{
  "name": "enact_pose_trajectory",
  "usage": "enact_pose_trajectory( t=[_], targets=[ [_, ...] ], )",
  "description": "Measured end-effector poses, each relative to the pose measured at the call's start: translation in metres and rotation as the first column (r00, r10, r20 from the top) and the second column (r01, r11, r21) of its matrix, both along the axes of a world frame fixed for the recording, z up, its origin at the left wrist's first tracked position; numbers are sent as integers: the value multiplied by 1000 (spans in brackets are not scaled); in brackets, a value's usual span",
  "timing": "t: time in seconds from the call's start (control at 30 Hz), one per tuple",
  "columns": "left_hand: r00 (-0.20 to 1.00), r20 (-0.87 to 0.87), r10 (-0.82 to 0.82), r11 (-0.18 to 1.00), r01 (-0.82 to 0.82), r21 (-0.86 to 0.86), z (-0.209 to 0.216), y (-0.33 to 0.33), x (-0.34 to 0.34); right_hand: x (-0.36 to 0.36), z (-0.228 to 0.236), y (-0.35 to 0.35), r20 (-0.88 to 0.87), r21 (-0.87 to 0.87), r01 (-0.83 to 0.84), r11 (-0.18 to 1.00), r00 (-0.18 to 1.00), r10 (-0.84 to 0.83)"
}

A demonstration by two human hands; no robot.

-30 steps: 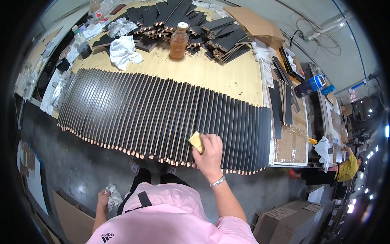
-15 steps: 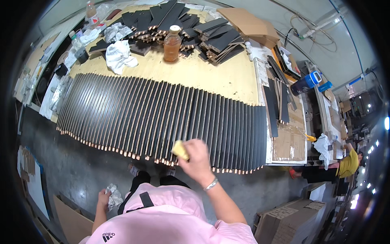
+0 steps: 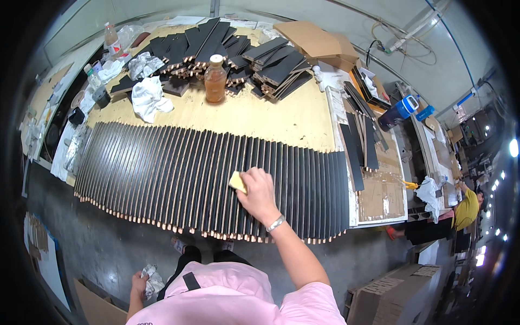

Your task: The person rubs a row of wooden slats with a sponge, wipes them with a cloth, pours liquid from a bottle onto the cloth, and wipes down the wooden slats again.

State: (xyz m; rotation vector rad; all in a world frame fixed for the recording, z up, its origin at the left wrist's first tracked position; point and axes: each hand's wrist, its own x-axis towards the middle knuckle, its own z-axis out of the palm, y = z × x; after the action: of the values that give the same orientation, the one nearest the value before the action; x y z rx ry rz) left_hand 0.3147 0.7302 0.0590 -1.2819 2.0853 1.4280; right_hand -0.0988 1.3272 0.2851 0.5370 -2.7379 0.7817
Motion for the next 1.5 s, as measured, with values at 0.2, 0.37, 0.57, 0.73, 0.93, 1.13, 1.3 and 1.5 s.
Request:
enact_pose_trajectory(
  t=[0.2,0.37,0.57,0.73,0.93,1.13,1.3,1.5],
  targets=[
    [1000,14,13,1000,-12,-11,9,12,2,-73,-11,72,-115,8,435,900,895,-431],
    [999,29,-38,996,40,-86,5,21,6,-93,-15,5,-132,-12,143,990,981,-144],
    [998,-1,-57,990,56,-128,3,23,-14,-143,-19,98,-235,97,621,778,774,-588],
    [999,-6,-39,994,38,-105,2,23,-20,-139,-16,28,-195,31,344,938,923,-332],
    [999,-27,-27,999,27,19,-1,28,-47,-136,-21,153,-238,101,710,696,697,-676],
    [999,-32,15,991,-11,132,5,32,-51,-110,-23,147,-239,37,615,787,770,-591],
    [979,-59,-197,980,197,-4,6,27,-79,-106,-22,170,-189,73,690,720,719,-669],
    [989,-104,-109,993,114,40,3,21,-76,-72,-15,172,-189,-6,611,791,776,-601]
  ],
)
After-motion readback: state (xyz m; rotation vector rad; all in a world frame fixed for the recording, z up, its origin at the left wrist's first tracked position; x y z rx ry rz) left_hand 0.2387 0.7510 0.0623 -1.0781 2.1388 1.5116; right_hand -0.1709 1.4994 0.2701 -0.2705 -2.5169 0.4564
